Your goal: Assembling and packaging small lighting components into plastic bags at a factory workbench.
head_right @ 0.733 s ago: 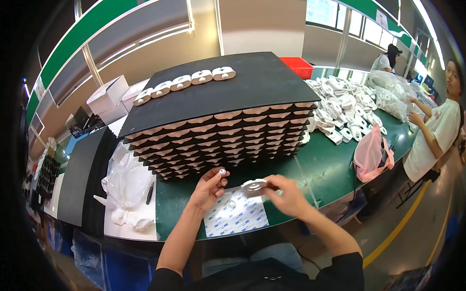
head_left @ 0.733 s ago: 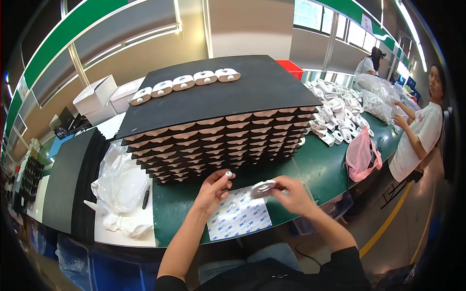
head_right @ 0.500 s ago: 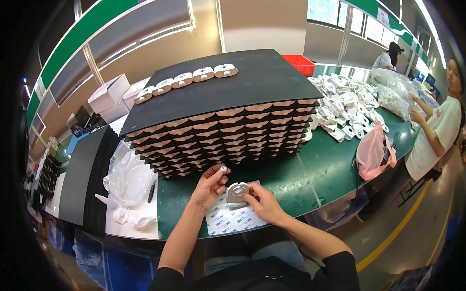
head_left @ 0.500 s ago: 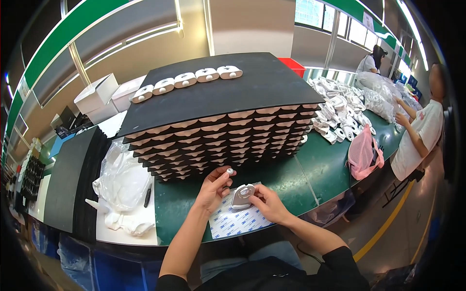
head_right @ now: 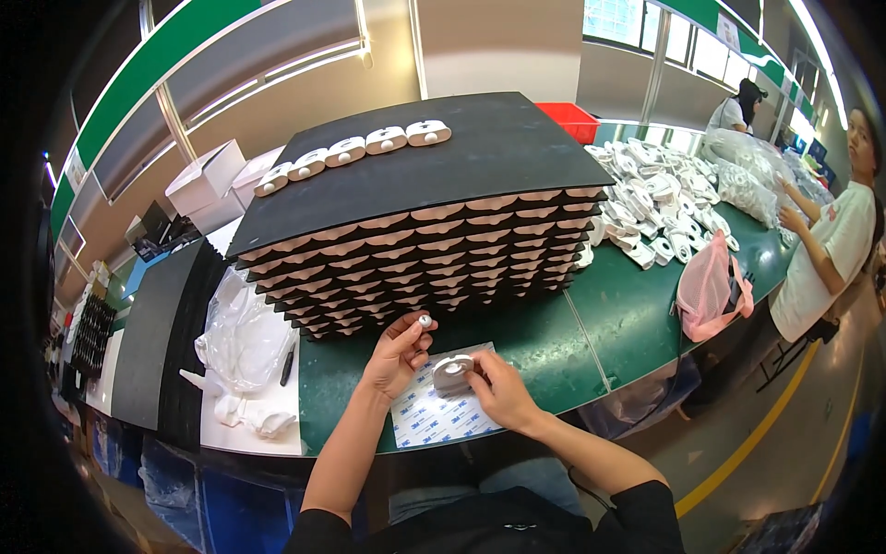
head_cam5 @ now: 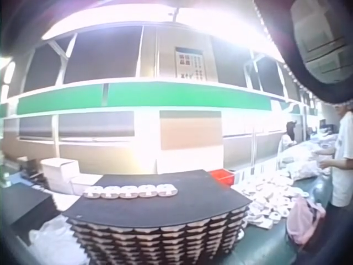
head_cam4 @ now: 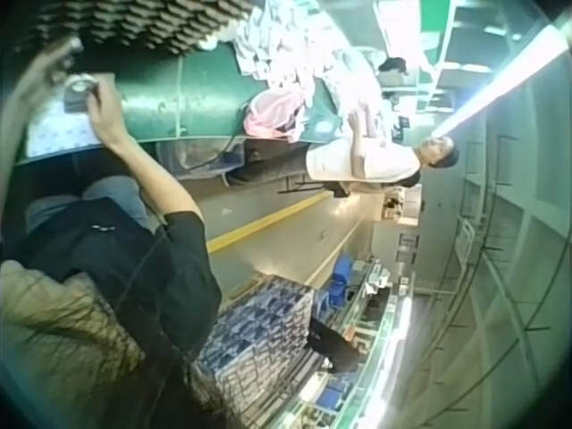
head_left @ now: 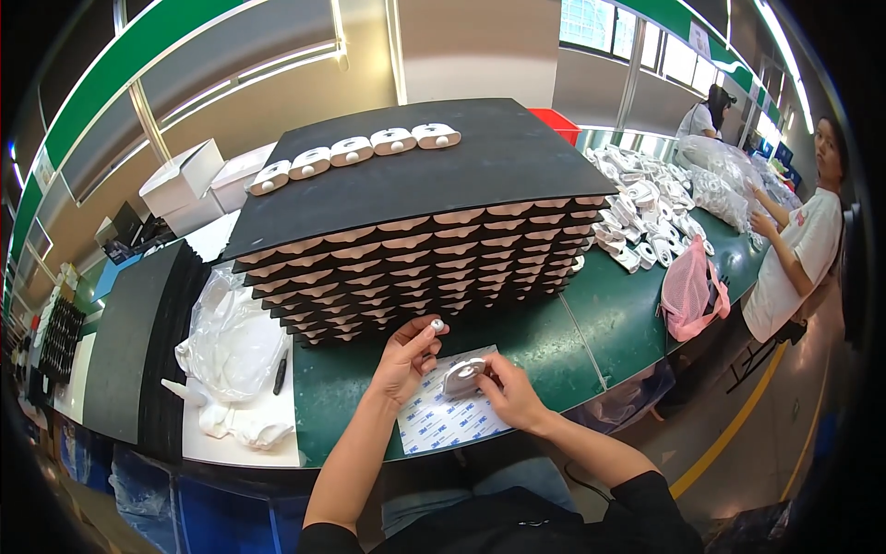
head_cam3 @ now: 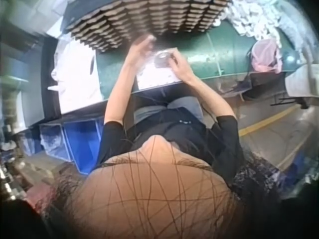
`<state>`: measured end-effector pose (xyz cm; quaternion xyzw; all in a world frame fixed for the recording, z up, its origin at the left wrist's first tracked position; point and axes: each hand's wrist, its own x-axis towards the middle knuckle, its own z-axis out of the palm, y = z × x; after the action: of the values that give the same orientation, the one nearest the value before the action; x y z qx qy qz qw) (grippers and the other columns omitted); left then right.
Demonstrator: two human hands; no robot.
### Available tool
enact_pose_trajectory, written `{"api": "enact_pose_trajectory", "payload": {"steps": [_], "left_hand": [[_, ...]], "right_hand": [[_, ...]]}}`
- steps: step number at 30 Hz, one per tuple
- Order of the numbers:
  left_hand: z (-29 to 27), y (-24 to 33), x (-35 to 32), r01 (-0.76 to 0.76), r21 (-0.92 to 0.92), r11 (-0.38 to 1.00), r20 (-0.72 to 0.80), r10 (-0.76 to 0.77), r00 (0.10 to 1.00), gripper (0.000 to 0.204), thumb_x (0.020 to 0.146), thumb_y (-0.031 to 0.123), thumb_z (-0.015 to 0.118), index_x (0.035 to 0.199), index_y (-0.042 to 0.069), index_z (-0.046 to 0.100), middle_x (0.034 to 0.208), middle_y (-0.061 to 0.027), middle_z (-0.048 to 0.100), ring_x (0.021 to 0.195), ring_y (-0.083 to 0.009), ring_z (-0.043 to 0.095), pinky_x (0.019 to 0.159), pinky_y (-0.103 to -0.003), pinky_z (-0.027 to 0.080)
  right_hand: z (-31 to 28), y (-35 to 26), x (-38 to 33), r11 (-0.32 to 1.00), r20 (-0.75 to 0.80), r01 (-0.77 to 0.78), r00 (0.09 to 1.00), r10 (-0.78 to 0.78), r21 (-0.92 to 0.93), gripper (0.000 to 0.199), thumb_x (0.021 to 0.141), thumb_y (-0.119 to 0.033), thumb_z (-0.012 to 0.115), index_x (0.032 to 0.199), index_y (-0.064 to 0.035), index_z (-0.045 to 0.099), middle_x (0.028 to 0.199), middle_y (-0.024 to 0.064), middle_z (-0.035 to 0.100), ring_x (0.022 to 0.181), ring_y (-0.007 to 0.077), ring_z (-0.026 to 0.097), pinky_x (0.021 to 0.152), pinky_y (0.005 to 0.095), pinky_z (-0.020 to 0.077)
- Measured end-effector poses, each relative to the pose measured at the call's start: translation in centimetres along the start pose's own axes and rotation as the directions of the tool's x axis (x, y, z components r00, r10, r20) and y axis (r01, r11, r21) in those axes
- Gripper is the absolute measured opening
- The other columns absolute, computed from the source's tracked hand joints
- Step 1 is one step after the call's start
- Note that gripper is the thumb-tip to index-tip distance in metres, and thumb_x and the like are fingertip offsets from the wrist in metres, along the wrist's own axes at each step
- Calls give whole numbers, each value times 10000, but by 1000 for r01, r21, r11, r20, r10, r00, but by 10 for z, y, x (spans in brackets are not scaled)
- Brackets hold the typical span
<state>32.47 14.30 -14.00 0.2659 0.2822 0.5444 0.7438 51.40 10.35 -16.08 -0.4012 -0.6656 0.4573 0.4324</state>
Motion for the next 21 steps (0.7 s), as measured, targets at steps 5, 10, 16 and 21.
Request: {"api": "enact_pose_trajectory", "payload": {"steps": [5, 10, 16, 21], "left_hand": [[-2, -1, 2, 2, 0, 1000, -15, -2, 1000, 244, 775, 97, 650, 1006, 46, 587, 907, -57, 610, 638, -56, 488, 471, -165, 346], [0, -2, 2, -12, 89, 996, 39, 9, 999, 259, 769, 77, 649, 1017, 37, 587, 876, -40, 612, 635, -46, 475, 483, -169, 338], [6, -5, -1, -45, 415, 908, 72, 17, 997, 258, 733, 91, 685, 975, 42, 609, 807, 6, 603, 598, -31, 465, 492, -167, 325], [12, -8, -2, -33, 485, 874, 101, -19, 995, 237, 731, 105, 687, 953, 58, 618, 795, 21, 600, 623, -18, 474, 485, -163, 316]], "right_hand": [[6, -6, 1, 875, 77, 293, 955, -287, -386, 178, 768, -7, 533, 944, -7, 515, 845, 154, 528, 771, 334, 525, 679, 339, 437], [-2, 11, 3, 972, 41, -55, 998, 47, 226, 154, 857, -43, 482, 1010, -32, 468, 884, 61, 553, 797, 169, 552, 695, 283, 439], [-12, 9, 17, 582, -8, -84, 988, 153, 809, 135, 922, -134, 432, 1048, -105, 471, 1015, 37, 550, 937, 145, 525, 799, 305, 430], [-14, 8, 16, 537, 19, -103, 987, 160, 838, 158, 928, -144, 425, 1072, -100, 471, 1024, 26, 544, 946, 130, 514, 795, 288, 418]]}}
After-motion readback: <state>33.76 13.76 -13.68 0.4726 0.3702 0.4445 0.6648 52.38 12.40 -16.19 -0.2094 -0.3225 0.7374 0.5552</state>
